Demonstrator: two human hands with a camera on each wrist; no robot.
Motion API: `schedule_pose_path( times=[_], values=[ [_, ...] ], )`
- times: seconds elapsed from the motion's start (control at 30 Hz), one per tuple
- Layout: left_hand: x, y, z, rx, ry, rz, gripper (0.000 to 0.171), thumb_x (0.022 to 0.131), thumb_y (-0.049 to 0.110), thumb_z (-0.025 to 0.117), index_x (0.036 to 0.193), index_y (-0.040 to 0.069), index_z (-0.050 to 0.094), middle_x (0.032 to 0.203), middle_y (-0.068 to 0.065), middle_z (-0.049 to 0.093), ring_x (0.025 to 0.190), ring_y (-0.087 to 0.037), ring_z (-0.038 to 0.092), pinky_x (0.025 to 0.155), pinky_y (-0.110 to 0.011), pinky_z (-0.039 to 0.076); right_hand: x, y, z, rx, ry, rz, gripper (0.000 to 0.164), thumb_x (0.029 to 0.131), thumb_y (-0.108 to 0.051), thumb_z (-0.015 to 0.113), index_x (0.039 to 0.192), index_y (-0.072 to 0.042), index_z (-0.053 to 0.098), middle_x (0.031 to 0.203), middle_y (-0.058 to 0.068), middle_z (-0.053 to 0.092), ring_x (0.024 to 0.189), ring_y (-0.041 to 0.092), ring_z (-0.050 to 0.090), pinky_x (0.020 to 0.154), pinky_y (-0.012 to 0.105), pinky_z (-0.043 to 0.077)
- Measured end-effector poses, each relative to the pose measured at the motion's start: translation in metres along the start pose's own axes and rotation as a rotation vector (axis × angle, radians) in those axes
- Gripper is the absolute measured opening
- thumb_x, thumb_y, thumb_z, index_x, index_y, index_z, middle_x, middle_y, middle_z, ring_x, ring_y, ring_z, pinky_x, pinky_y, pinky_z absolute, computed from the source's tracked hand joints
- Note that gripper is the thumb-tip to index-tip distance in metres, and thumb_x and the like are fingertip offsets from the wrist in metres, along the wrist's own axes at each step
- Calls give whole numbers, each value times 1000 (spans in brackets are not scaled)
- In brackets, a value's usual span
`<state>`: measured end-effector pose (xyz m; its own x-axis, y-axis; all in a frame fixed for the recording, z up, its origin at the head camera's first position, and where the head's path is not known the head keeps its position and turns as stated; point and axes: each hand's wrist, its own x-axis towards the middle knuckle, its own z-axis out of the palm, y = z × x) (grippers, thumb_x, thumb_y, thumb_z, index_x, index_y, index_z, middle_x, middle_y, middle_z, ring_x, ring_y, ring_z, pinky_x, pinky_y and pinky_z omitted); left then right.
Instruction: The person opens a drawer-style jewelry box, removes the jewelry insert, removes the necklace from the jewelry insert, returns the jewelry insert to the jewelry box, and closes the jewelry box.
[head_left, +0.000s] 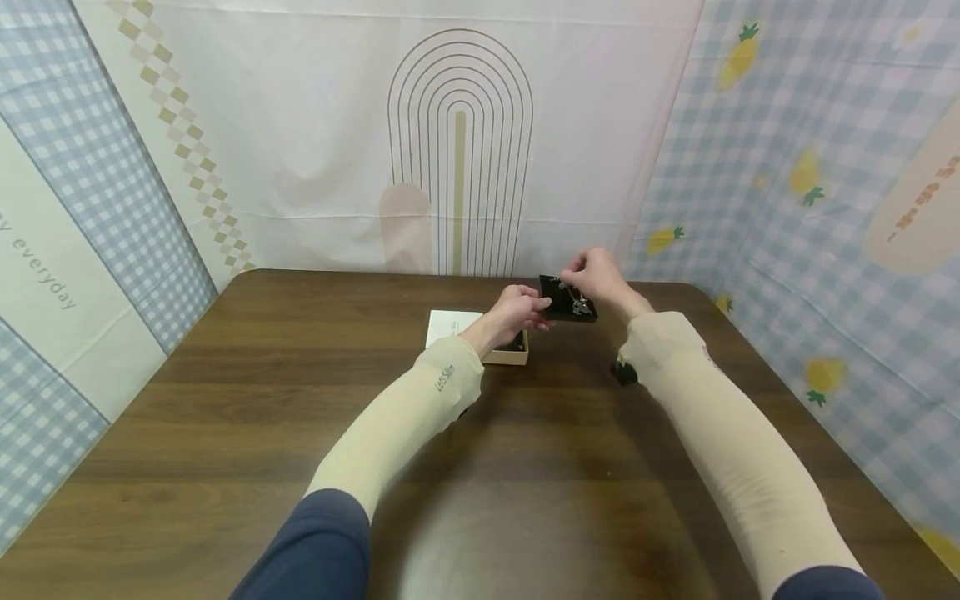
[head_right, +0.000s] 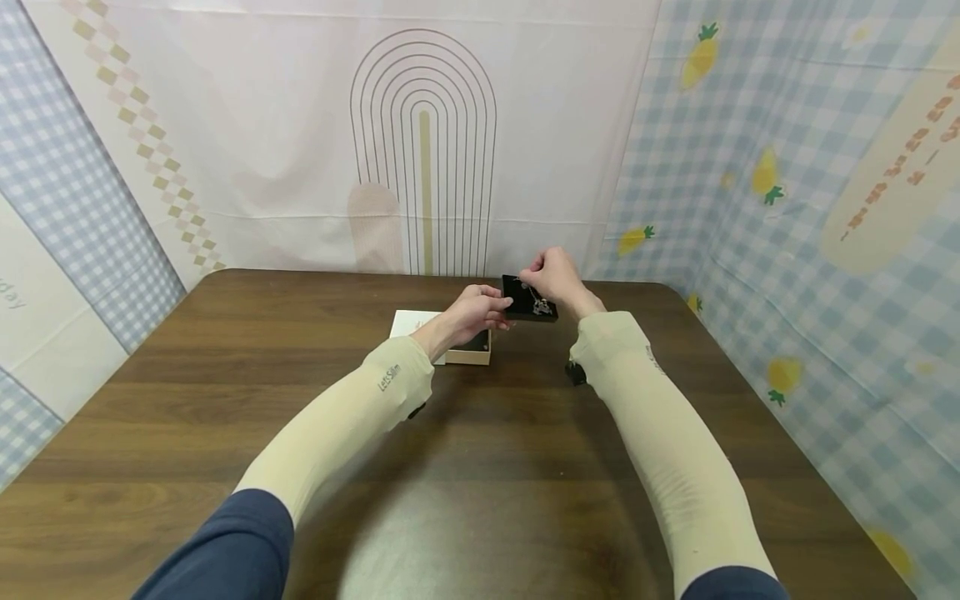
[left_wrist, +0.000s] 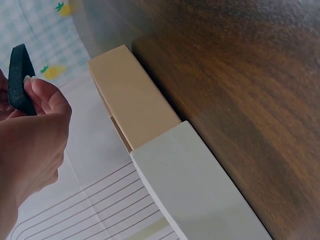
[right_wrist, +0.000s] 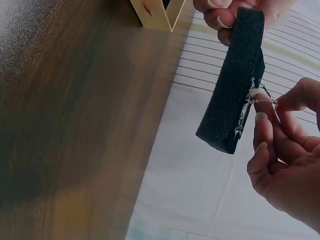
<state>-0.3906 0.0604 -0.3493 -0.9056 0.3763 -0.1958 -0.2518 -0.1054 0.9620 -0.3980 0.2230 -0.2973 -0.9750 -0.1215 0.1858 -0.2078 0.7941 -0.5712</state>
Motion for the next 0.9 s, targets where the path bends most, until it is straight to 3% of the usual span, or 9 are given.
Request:
schedule_pose_path(
  times=[0.17,0.4,0.53,0.7,0.83,0.9],
  values=[
    [-1,2,-1,10,-2,-5,41,95,3,55,131,-9,40,96,-13,58,66,-19,62,62,-25,55,0,-1,-1,56,-20,29,13,89,-12,60,90,1,62,83,14,73,61,10,55,53,20,45],
    [-2,1,-2,21,-17,-22,47,95,1,54,136,-10,35,131,-31,51,64,-17,62,62,-24,55,1,-4,-6,204,-106,81,15,94,-6,49,104,5,53,79,7,69,60,11,56,55,21,50],
    [-2,1,-1,27,0,-16,48,95,2,55,137,-10,35,128,-29,54,63,-17,63,60,-23,55,2,-7,-9,324,-152,146,25,95,-5,48,117,7,49,81,3,66,56,8,53,50,18,46],
    [-2,1,-1,29,17,-6,47,95,2,56,137,-10,38,127,-30,56,63,-17,62,59,-22,54,2,-6,-13,483,-206,209,27,96,-6,51,120,7,49,82,2,63,56,7,53,50,16,45],
    [-2,1,-1,34,34,3,37,94,1,56,128,-10,45,99,-19,66,61,-17,62,57,-23,54,2,-5,-16,526,-232,237,29,96,-9,56,121,6,53,85,1,62,60,7,54,53,16,47],
    [-2,1,-2,33,33,9,35,94,0,56,125,-10,46,85,-12,63,60,-17,62,57,-22,55,1,-5,-16,468,-227,226,31,94,-10,59,121,5,55,88,0,62,62,8,54,54,16,47]
  ],
)
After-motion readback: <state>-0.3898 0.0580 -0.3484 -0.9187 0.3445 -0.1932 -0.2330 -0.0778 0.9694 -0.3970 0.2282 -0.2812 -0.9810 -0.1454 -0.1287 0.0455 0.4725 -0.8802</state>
